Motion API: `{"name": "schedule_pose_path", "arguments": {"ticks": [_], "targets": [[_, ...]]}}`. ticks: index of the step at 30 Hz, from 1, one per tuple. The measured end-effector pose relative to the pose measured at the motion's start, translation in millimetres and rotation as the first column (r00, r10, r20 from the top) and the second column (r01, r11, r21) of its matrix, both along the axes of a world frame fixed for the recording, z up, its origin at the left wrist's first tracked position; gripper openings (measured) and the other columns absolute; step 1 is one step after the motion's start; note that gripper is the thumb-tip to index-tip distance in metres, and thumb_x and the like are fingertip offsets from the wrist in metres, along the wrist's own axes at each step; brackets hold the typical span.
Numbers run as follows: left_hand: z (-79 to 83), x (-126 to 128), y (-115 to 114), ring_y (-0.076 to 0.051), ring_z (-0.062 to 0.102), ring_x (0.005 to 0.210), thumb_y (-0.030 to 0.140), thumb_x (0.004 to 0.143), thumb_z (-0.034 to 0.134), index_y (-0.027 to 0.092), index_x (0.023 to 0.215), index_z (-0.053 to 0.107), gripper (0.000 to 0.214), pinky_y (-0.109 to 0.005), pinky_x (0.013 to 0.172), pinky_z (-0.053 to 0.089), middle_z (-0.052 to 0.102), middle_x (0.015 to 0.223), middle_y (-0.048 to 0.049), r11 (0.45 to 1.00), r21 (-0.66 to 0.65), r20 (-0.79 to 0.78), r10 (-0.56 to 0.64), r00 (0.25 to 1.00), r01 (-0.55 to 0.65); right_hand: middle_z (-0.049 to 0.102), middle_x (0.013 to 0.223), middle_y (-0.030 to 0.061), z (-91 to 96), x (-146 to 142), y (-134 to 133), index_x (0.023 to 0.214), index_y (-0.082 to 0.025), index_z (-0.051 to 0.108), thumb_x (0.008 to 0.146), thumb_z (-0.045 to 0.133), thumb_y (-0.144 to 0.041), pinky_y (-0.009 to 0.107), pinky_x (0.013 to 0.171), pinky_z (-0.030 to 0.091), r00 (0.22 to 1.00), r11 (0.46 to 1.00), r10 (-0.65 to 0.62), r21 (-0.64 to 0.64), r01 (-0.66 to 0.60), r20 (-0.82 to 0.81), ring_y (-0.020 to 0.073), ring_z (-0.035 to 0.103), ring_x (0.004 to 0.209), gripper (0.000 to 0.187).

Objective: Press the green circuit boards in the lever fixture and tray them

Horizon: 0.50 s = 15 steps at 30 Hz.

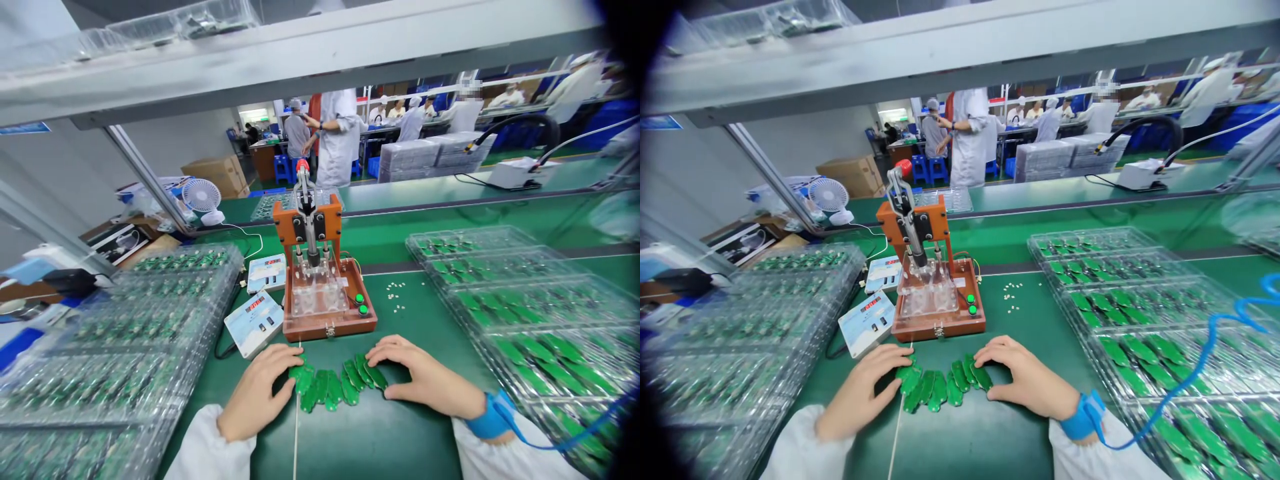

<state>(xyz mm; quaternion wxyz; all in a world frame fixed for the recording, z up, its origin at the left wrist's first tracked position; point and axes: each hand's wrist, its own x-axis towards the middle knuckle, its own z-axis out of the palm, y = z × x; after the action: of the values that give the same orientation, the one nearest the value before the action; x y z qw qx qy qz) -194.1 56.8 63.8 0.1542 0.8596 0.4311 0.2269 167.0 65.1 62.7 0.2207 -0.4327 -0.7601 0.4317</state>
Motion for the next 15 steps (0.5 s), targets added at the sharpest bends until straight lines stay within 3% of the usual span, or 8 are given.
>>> {"name": "schedule_pose_path", "arguments": {"ticks": [4,8,11,15], "targets": [[1.6,-1.8,-4.6,-0.026,0.066,0.119,0.020,0.093,0.065,0.026,0.121,0.069,0.030,-0.045,0.103,0.058,0.071,0.126,-0.0084,0.999,-0.044,0.087,0.033,0.996,-0.030,0.069,0.130,0.0080,3.5,2.9,-3.6,0.120,-0.029,0.074,0.081,0.084,-0.041,0.047,0.110,0.051,0.999,0.999,-0.035,-0.003,0.035,0.008,0.0293,0.064,0.123,0.042],[18.0,-2.3,-4.7,-0.024,0.066,0.117,0.022,0.092,0.070,0.026,0.118,0.068,0.026,-0.041,0.102,0.057,0.070,0.125,-0.0070,0.997,-0.073,0.221,0.044,0.974,-0.028,0.071,0.125,0.0053,22.7,-1.7,-5.7,0.123,-0.032,0.072,0.085,0.079,-0.052,0.041,0.098,0.057,0.998,0.999,-0.053,0.006,0.053,-0.029,0.0258,0.069,0.109,0.044],[37.2,4.5,16.3,-0.024,0.064,0.120,0.022,0.094,0.068,0.025,0.114,0.068,0.020,-0.043,0.105,0.053,0.069,0.127,-0.0077,1.000,0.004,0.304,0.013,0.953,-0.015,0.071,0.124,0.0054,41.0,-20.0,11.7,0.121,-0.030,0.071,0.090,0.075,-0.052,0.039,0.096,0.057,0.992,0.977,-0.109,0.175,0.120,-0.071,0.0247,0.068,0.108,0.038],[50.3,20.2,64.8,-0.026,0.061,0.122,0.021,0.093,0.069,0.022,0.109,0.069,0.016,-0.048,0.107,0.049,0.069,0.123,-0.0090,0.992,0.116,0.324,0.006,0.946,-0.046,0.072,0.122,0.0091,52.9,-55.3,58.2,0.121,-0.026,0.070,0.092,0.074,-0.043,0.045,0.102,0.055,0.982,0.846,-0.186,0.500,0.184,-0.046,0.0278,0.066,0.114,0.033]]}}
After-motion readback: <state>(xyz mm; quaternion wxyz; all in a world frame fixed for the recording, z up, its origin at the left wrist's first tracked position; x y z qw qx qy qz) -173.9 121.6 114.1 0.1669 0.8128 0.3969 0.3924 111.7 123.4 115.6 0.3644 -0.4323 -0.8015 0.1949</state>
